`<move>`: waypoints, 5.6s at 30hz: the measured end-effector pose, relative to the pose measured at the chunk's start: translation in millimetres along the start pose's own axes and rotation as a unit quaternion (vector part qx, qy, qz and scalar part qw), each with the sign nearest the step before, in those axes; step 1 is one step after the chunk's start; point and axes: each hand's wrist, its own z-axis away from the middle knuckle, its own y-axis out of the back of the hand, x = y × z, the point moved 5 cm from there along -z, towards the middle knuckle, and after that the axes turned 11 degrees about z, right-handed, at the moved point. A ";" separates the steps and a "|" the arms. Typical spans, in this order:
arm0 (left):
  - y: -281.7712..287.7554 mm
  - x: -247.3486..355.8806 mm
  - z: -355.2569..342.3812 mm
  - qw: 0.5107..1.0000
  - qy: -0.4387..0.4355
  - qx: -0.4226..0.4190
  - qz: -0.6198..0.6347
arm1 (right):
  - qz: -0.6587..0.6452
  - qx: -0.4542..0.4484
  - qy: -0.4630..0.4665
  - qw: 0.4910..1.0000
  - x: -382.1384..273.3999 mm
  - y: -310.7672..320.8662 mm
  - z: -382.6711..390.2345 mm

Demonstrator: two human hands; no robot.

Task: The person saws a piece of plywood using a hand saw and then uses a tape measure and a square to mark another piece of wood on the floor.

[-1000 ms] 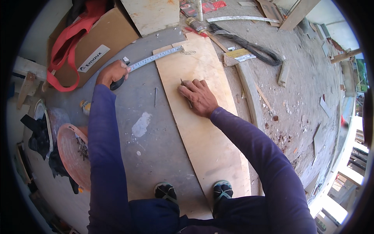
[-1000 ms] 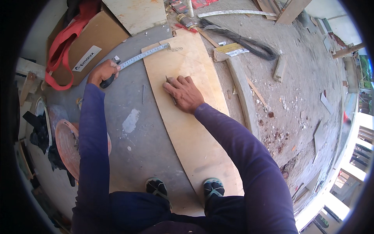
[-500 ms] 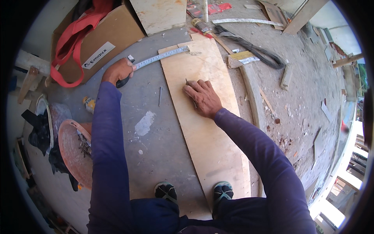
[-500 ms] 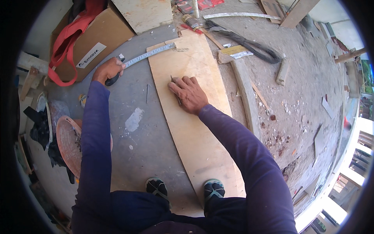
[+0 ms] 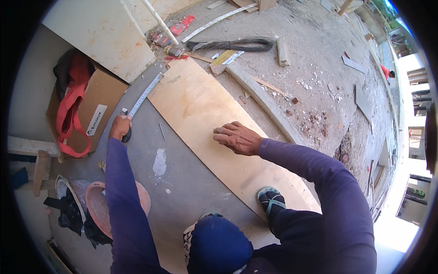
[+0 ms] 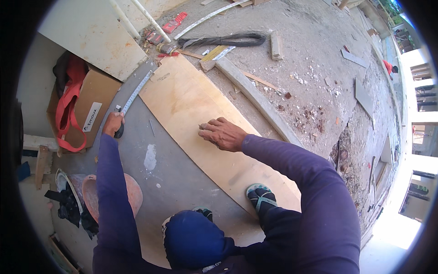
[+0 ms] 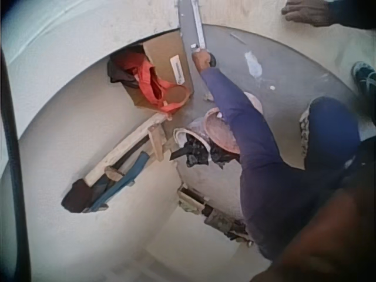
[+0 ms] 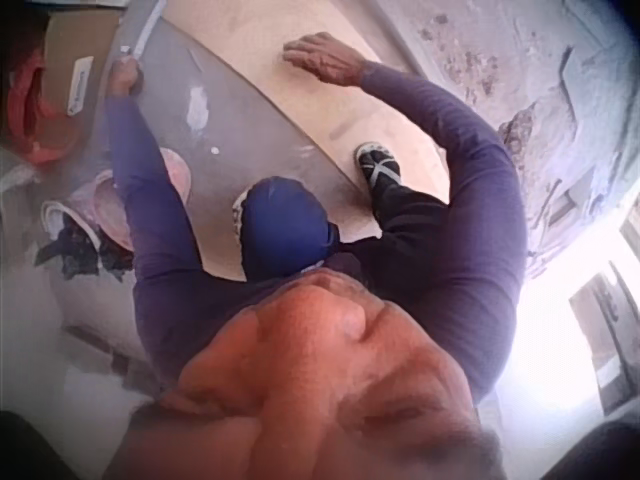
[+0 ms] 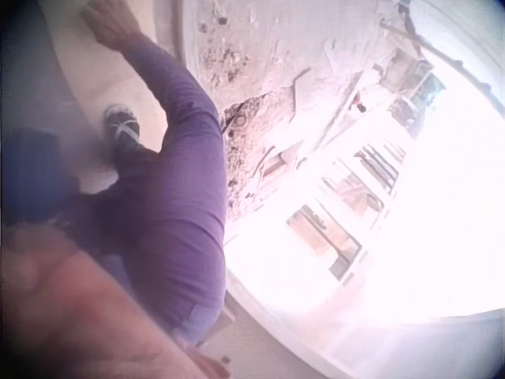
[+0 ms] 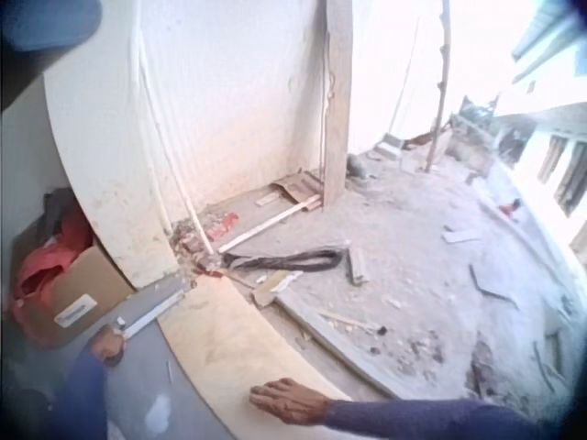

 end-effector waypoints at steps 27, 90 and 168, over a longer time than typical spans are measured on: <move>-239.5 263.7 156.0 0.964 -0.220 -0.145 -0.017 | -0.622 -0.096 -0.471 0.618 -223.1 84.6 251.7; -585.6 221.3 856.0 0.559 0.069 -0.814 -0.140 | -0.219 0.274 -0.864 0.362 -401.8 -138.9 678.9; -614.3 215.7 877.2 0.557 0.054 -0.828 0.041 | -0.135 0.401 -0.873 0.243 -408.3 -111.7 657.5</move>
